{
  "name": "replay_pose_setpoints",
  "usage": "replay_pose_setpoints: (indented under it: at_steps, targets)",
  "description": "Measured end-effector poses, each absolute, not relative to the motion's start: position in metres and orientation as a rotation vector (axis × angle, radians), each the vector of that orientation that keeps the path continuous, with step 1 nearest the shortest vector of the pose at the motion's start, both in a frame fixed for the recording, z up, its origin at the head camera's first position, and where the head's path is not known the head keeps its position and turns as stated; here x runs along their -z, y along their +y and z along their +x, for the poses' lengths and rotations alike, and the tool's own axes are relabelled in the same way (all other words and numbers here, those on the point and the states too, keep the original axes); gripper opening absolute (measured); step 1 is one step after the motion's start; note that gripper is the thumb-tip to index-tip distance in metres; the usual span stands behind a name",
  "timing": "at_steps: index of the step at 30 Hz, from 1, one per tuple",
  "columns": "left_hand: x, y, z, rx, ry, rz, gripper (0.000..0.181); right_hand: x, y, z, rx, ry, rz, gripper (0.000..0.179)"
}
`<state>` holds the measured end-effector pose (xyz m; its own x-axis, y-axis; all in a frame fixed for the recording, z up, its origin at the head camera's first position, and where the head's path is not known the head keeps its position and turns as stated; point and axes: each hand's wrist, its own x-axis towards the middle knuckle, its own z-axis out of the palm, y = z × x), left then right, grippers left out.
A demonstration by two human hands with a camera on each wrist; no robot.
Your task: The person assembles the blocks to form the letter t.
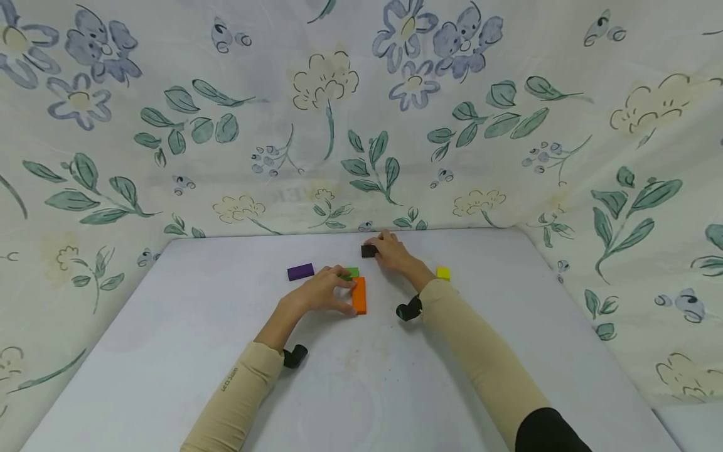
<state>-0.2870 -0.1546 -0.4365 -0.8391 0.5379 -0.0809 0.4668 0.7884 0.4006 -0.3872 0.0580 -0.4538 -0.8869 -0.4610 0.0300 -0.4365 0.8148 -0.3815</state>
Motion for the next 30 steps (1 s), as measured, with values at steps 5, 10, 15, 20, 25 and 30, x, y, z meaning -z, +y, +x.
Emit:
replay_pose_setpoints:
  at_steps: [5, 10, 15, 20, 25, 30]
  targets:
    - [0.436, -0.153, -0.287, -0.546, 2.788, 0.809, 0.065, 0.449, 0.062, -0.383, 0.607, 2.931, -0.724, 0.041]
    - [0.433, -0.153, -0.286, -0.541, 2.793, 0.819, 0.064, 0.447, 0.066, -0.381, 0.602, 2.943, -0.741, 0.041]
    - [0.434, -0.153, -0.286, -0.532, 2.796, 0.824, 0.064, 0.448, 0.068, -0.381, 0.599, 2.952, -0.769, 0.040]
    - [0.435, -0.154, -0.285, -0.544, 2.794, 0.828, 0.064, 0.449, 0.070, -0.379, 0.578, 2.955, -0.779, 0.040]
    - [0.436, -0.154, -0.285, -0.548, 2.791, 0.825, 0.065, 0.447, 0.071, -0.376, 0.557, 2.946, -0.750, 0.041]
    - [0.436, -0.156, -0.285, -0.547, 2.794, 0.809, 0.065, 0.443, 0.071, -0.371, 0.553, 2.945, -0.741, 0.040]
